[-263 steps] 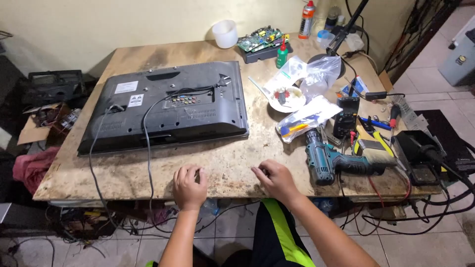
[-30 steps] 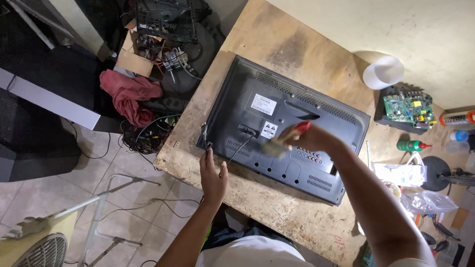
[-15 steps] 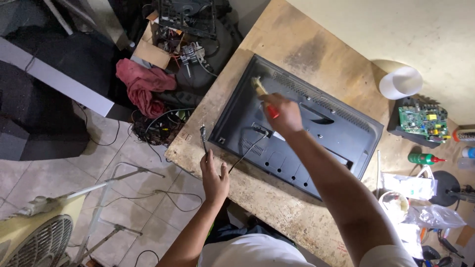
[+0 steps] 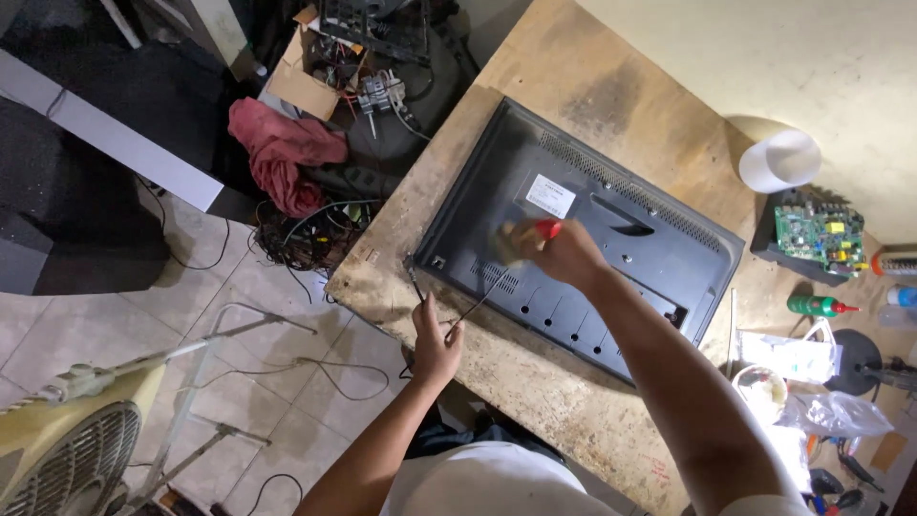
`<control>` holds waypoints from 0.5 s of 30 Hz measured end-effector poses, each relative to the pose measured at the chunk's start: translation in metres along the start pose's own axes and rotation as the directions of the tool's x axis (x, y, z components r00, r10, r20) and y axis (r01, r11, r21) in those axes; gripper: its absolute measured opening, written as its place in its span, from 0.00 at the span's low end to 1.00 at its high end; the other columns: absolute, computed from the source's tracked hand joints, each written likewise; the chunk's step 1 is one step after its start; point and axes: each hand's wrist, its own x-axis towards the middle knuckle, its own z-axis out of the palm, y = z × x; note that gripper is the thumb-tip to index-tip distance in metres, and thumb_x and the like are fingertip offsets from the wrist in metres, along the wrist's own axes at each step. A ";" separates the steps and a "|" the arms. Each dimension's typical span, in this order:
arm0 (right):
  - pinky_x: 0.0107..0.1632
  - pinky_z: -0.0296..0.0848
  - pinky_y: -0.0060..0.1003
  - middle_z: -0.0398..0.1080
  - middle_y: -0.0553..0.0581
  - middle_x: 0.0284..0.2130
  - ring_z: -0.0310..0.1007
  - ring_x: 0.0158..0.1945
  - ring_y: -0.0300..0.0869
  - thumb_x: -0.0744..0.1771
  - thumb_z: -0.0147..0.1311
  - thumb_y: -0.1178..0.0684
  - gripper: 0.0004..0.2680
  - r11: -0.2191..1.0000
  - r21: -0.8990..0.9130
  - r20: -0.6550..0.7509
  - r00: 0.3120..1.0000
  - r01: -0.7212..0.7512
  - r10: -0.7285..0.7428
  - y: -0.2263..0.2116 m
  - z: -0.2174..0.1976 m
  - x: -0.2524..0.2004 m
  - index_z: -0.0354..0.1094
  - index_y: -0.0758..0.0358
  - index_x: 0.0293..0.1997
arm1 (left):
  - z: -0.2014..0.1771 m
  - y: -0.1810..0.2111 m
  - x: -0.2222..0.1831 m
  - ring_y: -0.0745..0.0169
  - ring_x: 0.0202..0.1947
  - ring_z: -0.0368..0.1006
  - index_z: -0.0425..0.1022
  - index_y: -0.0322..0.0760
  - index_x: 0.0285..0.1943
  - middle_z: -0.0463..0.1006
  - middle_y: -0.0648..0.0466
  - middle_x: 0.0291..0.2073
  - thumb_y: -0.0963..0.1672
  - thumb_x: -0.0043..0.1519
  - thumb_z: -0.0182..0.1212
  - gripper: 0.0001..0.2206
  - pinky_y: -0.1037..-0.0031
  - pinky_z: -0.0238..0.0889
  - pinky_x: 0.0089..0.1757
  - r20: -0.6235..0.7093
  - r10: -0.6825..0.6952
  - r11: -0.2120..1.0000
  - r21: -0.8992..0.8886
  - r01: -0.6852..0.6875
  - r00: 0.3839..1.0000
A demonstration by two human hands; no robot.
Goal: Removing screws from the back panel of a television using an electric screwdriver on a repair bench.
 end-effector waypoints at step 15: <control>0.41 0.78 0.55 0.80 0.63 0.38 0.79 0.41 0.64 0.65 0.61 0.53 0.06 0.898 0.302 0.011 0.943 -0.320 0.332 -0.053 0.033 -0.091 0.79 0.50 0.43 | -0.055 0.096 0.041 0.40 0.53 0.70 0.53 0.35 0.77 0.57 0.38 0.62 0.39 0.61 0.67 0.35 0.48 0.68 0.51 -0.338 0.259 0.947 -0.097 -0.307 0.905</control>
